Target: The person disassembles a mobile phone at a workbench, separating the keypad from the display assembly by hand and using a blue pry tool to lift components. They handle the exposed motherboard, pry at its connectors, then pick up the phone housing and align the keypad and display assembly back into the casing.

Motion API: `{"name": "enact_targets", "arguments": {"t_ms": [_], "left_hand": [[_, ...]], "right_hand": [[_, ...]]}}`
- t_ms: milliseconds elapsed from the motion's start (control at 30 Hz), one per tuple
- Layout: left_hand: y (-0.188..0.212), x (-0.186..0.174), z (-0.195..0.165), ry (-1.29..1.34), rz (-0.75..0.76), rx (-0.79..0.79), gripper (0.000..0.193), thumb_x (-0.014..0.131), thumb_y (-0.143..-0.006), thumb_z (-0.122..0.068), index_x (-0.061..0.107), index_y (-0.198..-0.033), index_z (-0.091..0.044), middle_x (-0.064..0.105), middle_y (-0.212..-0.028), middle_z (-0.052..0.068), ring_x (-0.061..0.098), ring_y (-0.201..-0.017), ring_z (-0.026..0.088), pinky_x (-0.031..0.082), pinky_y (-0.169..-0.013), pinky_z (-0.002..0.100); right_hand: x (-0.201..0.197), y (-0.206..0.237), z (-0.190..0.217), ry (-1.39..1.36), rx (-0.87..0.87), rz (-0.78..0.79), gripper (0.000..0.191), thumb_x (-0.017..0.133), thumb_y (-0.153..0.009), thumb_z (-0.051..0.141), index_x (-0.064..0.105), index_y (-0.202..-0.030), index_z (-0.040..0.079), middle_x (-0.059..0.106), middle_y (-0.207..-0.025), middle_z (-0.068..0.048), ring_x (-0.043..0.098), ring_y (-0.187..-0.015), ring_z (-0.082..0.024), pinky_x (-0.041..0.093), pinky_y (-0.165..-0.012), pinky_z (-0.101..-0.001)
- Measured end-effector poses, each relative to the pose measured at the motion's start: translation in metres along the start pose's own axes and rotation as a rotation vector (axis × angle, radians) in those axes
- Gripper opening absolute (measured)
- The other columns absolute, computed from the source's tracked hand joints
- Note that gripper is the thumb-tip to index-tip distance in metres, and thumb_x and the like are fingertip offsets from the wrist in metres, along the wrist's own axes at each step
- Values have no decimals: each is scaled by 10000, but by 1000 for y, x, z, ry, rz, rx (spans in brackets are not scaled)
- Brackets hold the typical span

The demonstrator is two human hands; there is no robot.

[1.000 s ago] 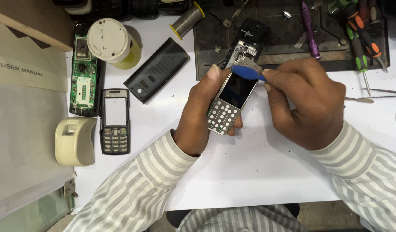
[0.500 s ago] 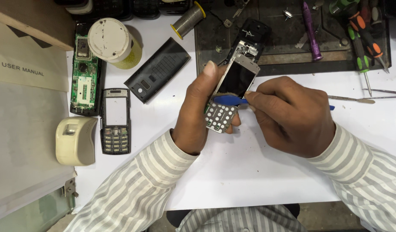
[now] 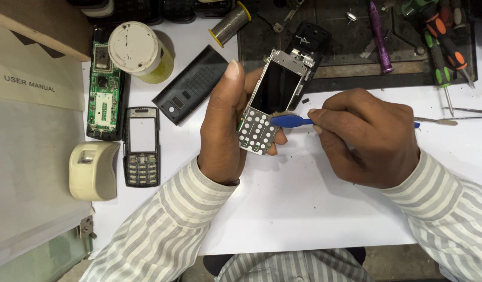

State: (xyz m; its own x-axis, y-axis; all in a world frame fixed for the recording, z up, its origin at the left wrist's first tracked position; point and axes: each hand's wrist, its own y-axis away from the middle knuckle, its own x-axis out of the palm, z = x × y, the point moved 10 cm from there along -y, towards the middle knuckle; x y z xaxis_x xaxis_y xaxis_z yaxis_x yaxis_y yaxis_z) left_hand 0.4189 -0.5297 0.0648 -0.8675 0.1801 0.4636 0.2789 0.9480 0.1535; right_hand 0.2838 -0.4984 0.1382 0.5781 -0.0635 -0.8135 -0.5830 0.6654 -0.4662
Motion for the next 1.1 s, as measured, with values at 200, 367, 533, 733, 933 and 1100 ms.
{"name": "enact_targets", "arguments": {"t_ms": [200,367,533,733,933,1100], "left_hand": [[0,0,7,-3,-18,-70,936,357,-980,-726,566,-1414,77,705,-897,134,683,-640,128,571,-487,247],[1,5,6,-19,4,-68,930,353,-978,-734,535,-1446,50,699,-930,131,680,-652,128,579,-501,257],[1,20,10,-48,59,-69,917,368,-979,-741,558,-1397,52,687,-911,132,680,-657,125,578,-498,259],[3,25,18,-31,70,-82,910,386,-974,-746,574,-1358,58,653,-891,121,681,-647,135,574,-499,267],[2,28,24,-45,94,-120,902,350,-954,-725,618,-1309,60,630,-665,84,642,-561,144,546,-489,276],[-1,33,26,-68,88,-124,869,343,-980,-729,612,-1301,33,618,-613,67,635,-515,147,532,-456,279]], "right_hand": [[0,-5,4,-8,-6,6,150,781,-865,-31,703,-990,-6,658,-899,-115,612,-604,-151,461,-494,-287],[-4,-5,7,0,-15,-9,166,781,-863,-50,698,-1000,-4,646,-908,-110,617,-628,-165,462,-506,-299],[-6,-5,8,7,-27,-11,230,779,-832,-70,700,-1034,4,636,-927,-111,631,-657,-181,477,-526,-316],[-9,-7,10,40,-26,-25,275,779,-826,-65,696,-1078,5,636,-964,-124,653,-698,-204,493,-553,-331],[-21,-12,4,95,29,-88,235,762,-784,-100,685,-996,-29,635,-923,-161,652,-640,-213,497,-496,-318],[-33,-15,-3,162,68,-142,225,770,-844,-110,681,-1033,-26,631,-965,-147,660,-704,-231,499,-555,-334]]}}
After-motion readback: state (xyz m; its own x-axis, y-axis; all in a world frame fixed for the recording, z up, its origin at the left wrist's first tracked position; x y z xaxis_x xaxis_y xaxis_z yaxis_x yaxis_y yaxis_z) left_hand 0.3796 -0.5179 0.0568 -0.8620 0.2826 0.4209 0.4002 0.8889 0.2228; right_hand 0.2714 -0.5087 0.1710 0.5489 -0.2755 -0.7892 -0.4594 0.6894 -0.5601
